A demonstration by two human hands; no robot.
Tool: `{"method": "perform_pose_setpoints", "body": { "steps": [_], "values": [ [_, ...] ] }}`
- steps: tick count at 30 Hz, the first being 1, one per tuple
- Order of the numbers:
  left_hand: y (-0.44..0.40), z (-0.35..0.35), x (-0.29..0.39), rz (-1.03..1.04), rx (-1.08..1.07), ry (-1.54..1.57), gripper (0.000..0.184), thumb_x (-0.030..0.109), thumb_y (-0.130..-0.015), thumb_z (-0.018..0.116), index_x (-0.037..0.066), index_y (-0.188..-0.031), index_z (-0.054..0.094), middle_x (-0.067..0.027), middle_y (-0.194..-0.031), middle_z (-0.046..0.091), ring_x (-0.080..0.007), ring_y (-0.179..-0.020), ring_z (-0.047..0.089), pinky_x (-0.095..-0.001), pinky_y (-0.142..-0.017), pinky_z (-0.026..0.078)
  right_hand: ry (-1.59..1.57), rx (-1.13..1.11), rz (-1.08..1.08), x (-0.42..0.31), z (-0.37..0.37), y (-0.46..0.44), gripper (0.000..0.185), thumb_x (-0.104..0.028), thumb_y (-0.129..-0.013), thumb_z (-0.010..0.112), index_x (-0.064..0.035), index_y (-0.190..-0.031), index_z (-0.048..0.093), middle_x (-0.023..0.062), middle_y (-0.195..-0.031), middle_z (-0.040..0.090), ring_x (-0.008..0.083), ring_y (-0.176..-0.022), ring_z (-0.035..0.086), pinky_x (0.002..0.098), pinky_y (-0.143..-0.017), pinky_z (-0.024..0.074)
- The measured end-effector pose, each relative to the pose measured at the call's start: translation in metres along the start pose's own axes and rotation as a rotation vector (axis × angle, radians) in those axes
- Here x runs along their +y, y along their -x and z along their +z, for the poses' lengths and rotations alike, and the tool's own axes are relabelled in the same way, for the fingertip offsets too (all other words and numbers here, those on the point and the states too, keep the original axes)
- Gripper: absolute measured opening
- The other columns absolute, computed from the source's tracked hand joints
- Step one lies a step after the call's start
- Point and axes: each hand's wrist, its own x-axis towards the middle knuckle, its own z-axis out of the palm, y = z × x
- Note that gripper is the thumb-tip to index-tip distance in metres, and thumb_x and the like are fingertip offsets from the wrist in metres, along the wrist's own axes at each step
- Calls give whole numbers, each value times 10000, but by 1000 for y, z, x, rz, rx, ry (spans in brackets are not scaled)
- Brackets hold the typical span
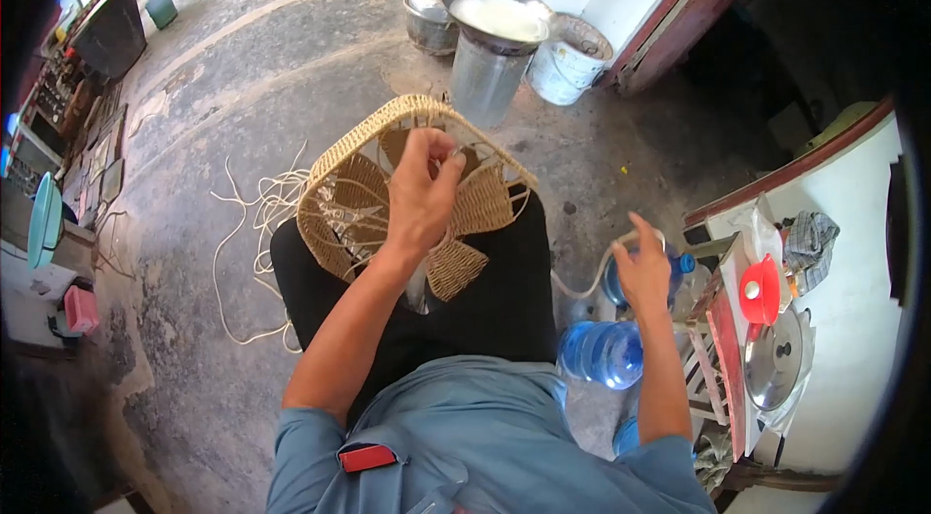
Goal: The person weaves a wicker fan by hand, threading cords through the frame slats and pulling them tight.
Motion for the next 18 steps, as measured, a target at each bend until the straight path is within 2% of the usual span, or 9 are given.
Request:
{"method": "perform_pose_setpoints", "body": {
  "steps": [1,2,4,7,11,13,15,17,18],
  "values": [
    [1,-7,-4,-144,-63,342,144,104,-1088,678,78,-1205,597,67,-984,580,-25,-821,511,-219,-692,436,-59,-51,7,-35,-4,-7,583,-190,-961,797,-152,-1517,628,179,-1218,762,332,-915,768,412,-781,619],
    [5,-22,13,-261,-94,490,123,147,-1117,652,97,-1221,611,70,-941,573,-12,-781,485,-198,-647,385,-120,-100,14,-70,-6,-13,573,-182,-955,798,-155,-1505,639,188,-1242,754,366,-960,760,428,-808,620],
    [12,-47,14,-266,-21,440,168,179,-1123,646,97,-1268,623,84,-889,547,-9,-736,460,-201,-605,355,-314,-60,-48,-120,6,-18,524,-147,-958,803,-153,-1467,680,118,-1154,747,272,-778,749,382,-783,610],
    [24,-104,21,-386,73,371,204,144,-1113,651,65,-1300,623,79,-845,546,-25,-739,478,-220,-599,374,-377,-185,-71,-175,19,-30,505,-160,-936,823,-142,-1419,678,157,-1147,713,345,-911,741,447,-810,599],
    [41,-196,27,-397,249,266,265,128,-1067,696,96,-1329,680,110,-823,516,5,-671,414,-213,-555,297,-567,20,-325,-220,67,-40,441,-143,-907,853,-137,-1325,712,111,-1090,676,317,-938,716,441,-819,584],
    [56,-257,23,-371,342,129,287,122,-1036,721,107,-1323,718,121,-850,543,-1,-718,452,-219,-618,329,-524,125,-431,-232,86,-45,418,-140,-888,878,-142,-1282,739,83,-1066,672,287,-969,708,419,-820,582],
    [71,-314,26,-399,449,-67,386,211,-1018,741,115,-1391,721,83,-1037,650,-51,-909,548,-260,-804,408,-506,123,-445,-236,99,-46,395,-147,-889,872,-152,-1256,726,66,-1059,645,299,-955,694,431,-846,565],
    [89,-373,26,-331,545,-161,413,217,-992,788,113,-1387,729,75,-1108,665,-36,-952,538,-253,-829,388,-502,149,-454,-239,108,-49,375,-153,-885,872,-157,-1229,723,56,-1054,631,300,-943,687,437,-851,557],
    [107,-429,11,-365,536,-155,457,302,-1004,766,103,-1412,722,39,-1233,651,-109,-1093,557,-304,-935,419,-508,169,-451,-240,111,-47,366,-155,-881,875,-158,-1215,725,54,-1052,631,296,-939,687,436,-842,556]
  ]
}}
